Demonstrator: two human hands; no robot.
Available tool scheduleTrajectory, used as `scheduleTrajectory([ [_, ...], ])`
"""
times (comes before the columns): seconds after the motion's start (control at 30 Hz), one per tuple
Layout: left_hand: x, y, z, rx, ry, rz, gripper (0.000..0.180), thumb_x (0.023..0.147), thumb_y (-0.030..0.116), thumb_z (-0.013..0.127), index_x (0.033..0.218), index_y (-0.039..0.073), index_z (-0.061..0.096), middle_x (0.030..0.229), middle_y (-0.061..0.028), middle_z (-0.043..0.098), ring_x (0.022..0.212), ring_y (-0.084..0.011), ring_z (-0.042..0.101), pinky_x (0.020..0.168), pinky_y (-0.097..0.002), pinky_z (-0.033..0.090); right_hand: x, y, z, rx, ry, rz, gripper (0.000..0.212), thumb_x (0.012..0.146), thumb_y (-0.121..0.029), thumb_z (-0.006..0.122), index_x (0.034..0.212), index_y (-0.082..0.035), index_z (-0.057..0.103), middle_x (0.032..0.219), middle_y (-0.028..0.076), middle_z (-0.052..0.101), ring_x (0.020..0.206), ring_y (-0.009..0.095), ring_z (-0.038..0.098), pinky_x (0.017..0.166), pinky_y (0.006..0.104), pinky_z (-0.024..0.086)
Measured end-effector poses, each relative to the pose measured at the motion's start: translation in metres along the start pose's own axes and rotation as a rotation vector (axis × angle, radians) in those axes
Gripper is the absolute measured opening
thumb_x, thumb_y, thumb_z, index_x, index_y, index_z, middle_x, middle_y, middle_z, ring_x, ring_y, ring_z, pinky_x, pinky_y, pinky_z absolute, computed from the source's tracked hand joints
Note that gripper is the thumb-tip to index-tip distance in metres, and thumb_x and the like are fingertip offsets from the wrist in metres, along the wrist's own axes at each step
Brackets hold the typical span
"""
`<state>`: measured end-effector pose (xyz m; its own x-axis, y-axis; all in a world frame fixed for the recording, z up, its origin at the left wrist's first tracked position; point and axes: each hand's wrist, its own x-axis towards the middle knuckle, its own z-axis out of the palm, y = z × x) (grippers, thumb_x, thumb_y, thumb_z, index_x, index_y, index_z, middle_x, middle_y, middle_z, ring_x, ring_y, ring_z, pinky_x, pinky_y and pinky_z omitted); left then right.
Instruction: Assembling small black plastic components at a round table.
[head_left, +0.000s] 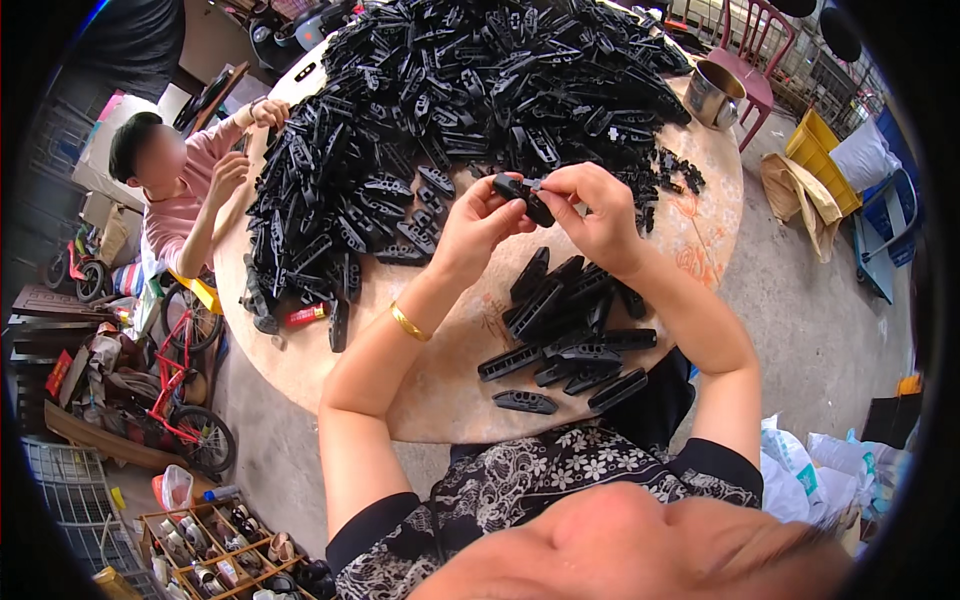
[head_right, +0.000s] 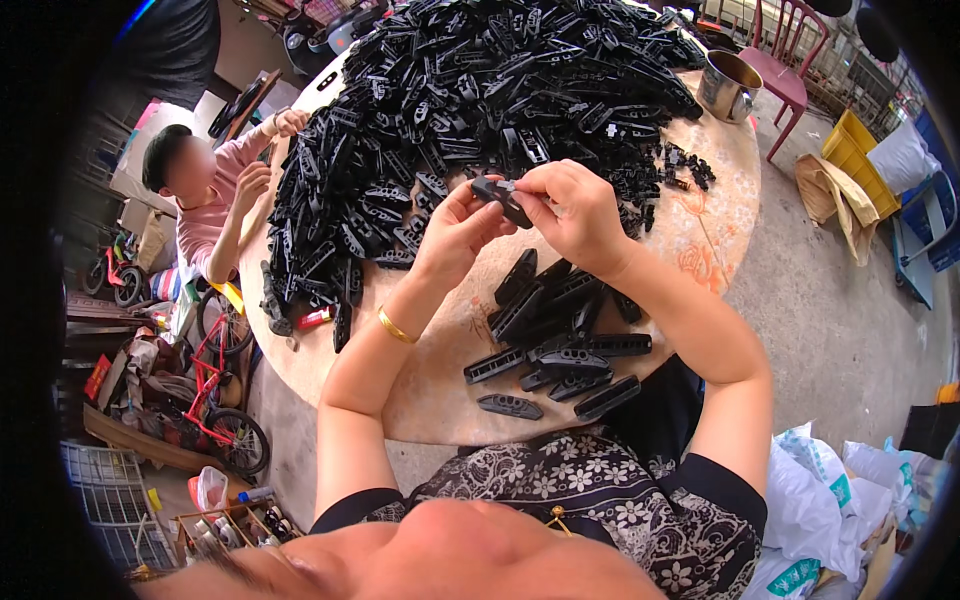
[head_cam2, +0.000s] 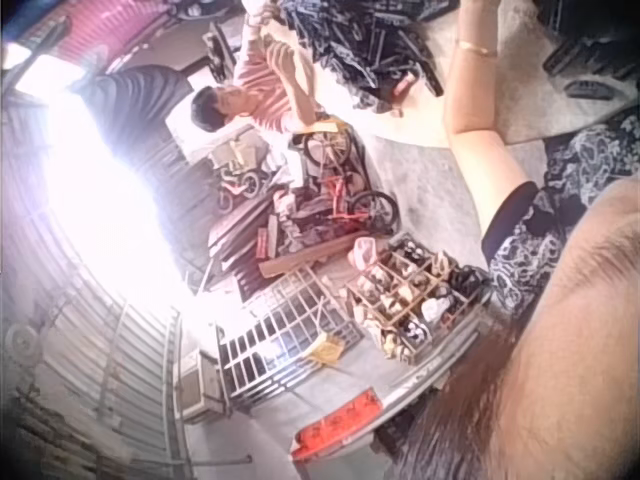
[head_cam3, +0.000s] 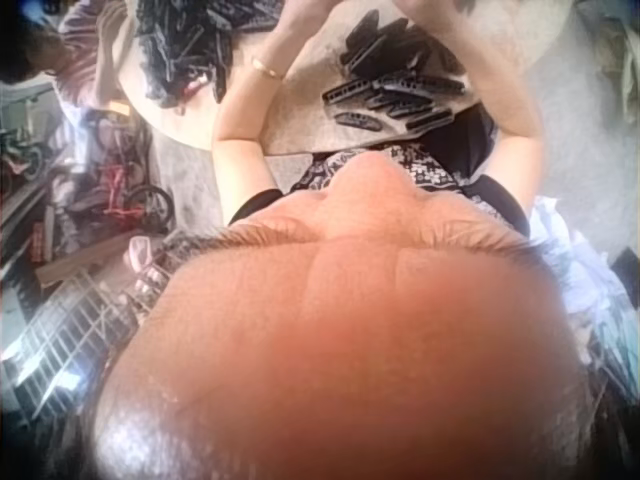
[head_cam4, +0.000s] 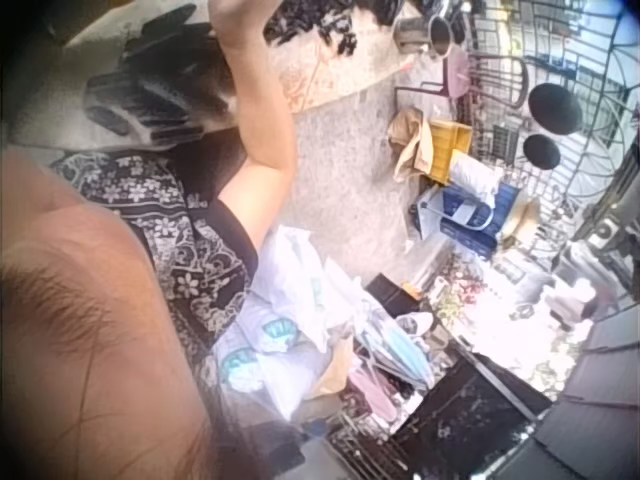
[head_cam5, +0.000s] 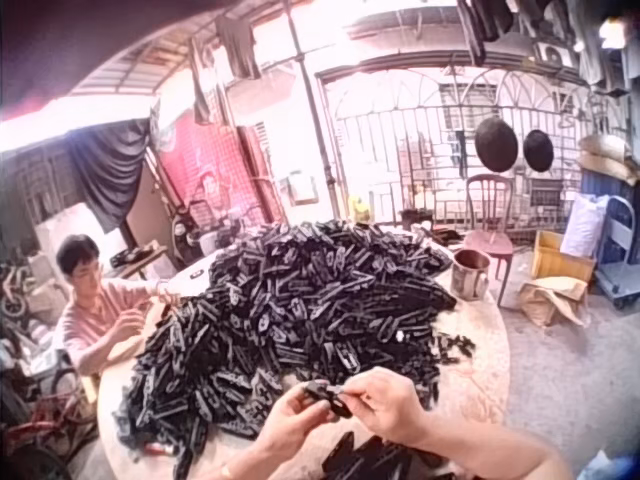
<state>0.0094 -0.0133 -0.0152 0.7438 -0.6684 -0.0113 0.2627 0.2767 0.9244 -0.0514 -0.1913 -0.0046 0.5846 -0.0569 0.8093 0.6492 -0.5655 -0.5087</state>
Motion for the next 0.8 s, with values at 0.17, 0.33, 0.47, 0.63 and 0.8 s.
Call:
scheduleTrajectory([
  [0.17,0.0,-0.002,0.002,0.045,0.042,0.015,0.03,0.089,0.005,0.059,0.117,0.002,0.05,0.104,-0.0082,0.062,0.089,-0.0159,0.064,0.084,-0.0303,0.054,0.001,0.0,0.0,-0.083,-0.018,-0.127,0.012,0.072,-0.003,0.071,0.082,-0.004,0.064,0.08,0.009,0.064,0.071,0.026,0.061,0.062,0.0331,0.05],
  [0.33,-0.002,0.001,0.007,0.028,0.117,0.034,0.029,0.089,0.005,0.06,0.115,0.0,0.05,0.101,-0.0098,0.063,0.089,-0.0166,0.065,0.081,-0.0292,0.055,0.0,-0.003,-0.003,-0.206,-0.126,-0.205,0.011,0.072,-0.005,0.07,0.081,-0.004,0.065,0.086,0.009,0.064,0.076,0.027,0.06,0.065,0.0335,0.051],
  [0.47,-0.004,0.006,0.007,0.111,0.115,0.049,0.028,0.088,0.007,0.062,0.112,-0.002,0.05,0.101,-0.0103,0.064,0.085,-0.0148,0.064,0.077,-0.0271,0.055,-0.002,-0.003,0.0,-0.01,-0.161,0.022,0.018,0.078,-0.009,0.069,0.094,-0.003,0.064,0.092,0.009,0.065,0.084,0.022,0.062,0.069,0.0307,0.051],
  [0.63,-0.008,0.011,0.01,0.438,0.095,0.179,0.027,0.087,0.007,0.064,0.108,-0.002,0.051,0.101,-0.0112,0.064,0.075,-0.0105,0.061,0.066,-0.0224,0.052,-0.002,0.009,-0.001,0.642,-0.426,0.721,0.034,0.084,-0.011,0.068,0.111,0.006,0.058,0.099,0.011,0.066,0.09,0.012,0.062,0.077,0.0251,0.051],
  [0.8,-0.011,0.015,0.02,0.558,0.129,0.267,0.028,0.086,0.003,0.063,0.11,-0.002,0.05,0.099,-0.0112,0.065,0.072,-0.0088,0.059,0.063,-0.0207,0.051,-0.002,0.004,0.001,0.697,-0.344,0.675,0.032,0.084,-0.009,0.067,0.111,0.007,0.059,0.099,0.01,0.066,0.089,0.011,0.062,0.079,0.0247,0.051],
])
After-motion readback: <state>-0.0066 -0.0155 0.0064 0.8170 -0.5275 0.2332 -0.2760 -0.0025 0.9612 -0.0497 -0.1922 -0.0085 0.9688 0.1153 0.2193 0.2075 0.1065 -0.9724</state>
